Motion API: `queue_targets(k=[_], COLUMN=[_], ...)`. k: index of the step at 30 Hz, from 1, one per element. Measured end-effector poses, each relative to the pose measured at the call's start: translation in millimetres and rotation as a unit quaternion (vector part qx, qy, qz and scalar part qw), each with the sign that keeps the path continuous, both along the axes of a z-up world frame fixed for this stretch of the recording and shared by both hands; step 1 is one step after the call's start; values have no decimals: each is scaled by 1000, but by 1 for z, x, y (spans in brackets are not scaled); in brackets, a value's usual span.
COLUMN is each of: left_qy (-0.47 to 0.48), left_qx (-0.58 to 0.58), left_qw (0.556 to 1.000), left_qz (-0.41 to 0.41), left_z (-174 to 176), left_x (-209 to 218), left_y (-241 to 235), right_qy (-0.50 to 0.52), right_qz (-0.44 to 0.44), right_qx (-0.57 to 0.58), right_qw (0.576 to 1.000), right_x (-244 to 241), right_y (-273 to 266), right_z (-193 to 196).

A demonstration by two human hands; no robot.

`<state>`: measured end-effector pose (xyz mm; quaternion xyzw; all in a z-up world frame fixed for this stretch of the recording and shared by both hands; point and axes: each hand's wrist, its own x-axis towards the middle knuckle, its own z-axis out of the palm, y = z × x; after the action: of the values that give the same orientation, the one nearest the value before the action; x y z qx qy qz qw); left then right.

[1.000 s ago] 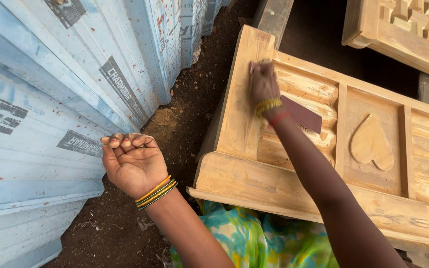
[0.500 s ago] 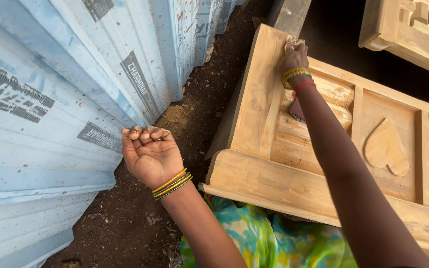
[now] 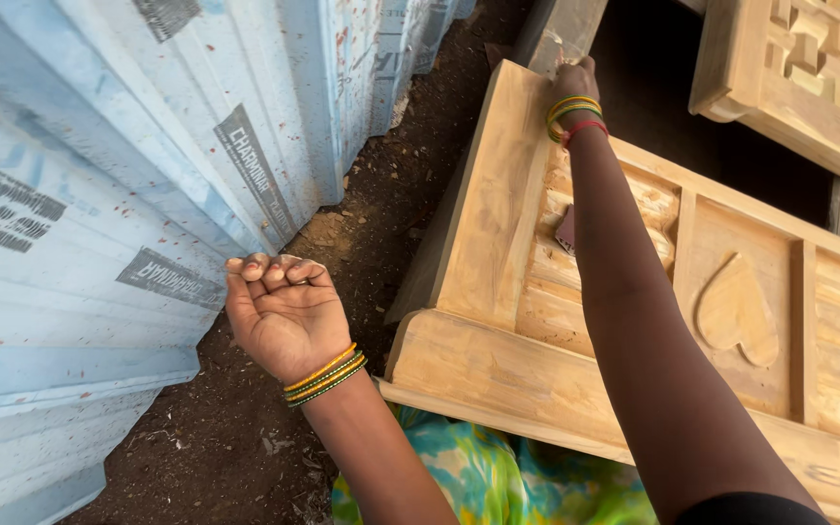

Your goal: The person sits on the ground and sands a wooden tray with a sanding block. They rub the sanding block along the edges and inner compartments of the tray, including a heart-shaped cutout, to smooth the surface.

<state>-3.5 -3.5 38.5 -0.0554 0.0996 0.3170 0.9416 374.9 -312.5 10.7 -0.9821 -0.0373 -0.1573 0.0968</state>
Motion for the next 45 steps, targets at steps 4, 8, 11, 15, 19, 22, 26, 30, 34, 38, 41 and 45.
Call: queue_targets(k=[4,8,11,15,19,22,26,30,34,38,41,45], left_qy=[9,7,2,10,6,9,19,33,22,18,27,37], left_qx=[-11,-16,-26,-27,-21,-6,5,-13,-18,-10,1,3], left_qw=[1000,1000,1000,1000,1000,1000,1000,999,1000,1000,1000,999], left_qz=[3,10,8,1,-9,3,9,6,-3,-6,-1,6], left_z=[-3,-7,-5,-7,-11,-9,-7,-7,-9,-9,-9,-3], left_x=[-3,-5,-2,-1,-3,-2,3,8,8,5,0,2], left_y=[6,8,5,2,0,4,7,2,-4,-3,0,7], right_qy=[18,6,12,28,-60,-100,-31,-114,175,52,77,-72], right_qz=[41,139,240,230,230,152,63,231,54,251,185,229], right_qx=[9,0,-2,-62,-50,-58,118,-26,79,-71,19,-26], right_qw=[999,990,971,971,970,982,991,966,980,964,980,970], right_x=[-28,-99,-176,-224,-149,-70,-34,-88,-200,-259,-202,-81], right_y=[-14,-17,-18,-16,-22,-19,-11,-21,-12,-1,-4,1], right_z=[3,-11,-14,-22,-19,-12,-1,-4,-16,-26,-21,-5])
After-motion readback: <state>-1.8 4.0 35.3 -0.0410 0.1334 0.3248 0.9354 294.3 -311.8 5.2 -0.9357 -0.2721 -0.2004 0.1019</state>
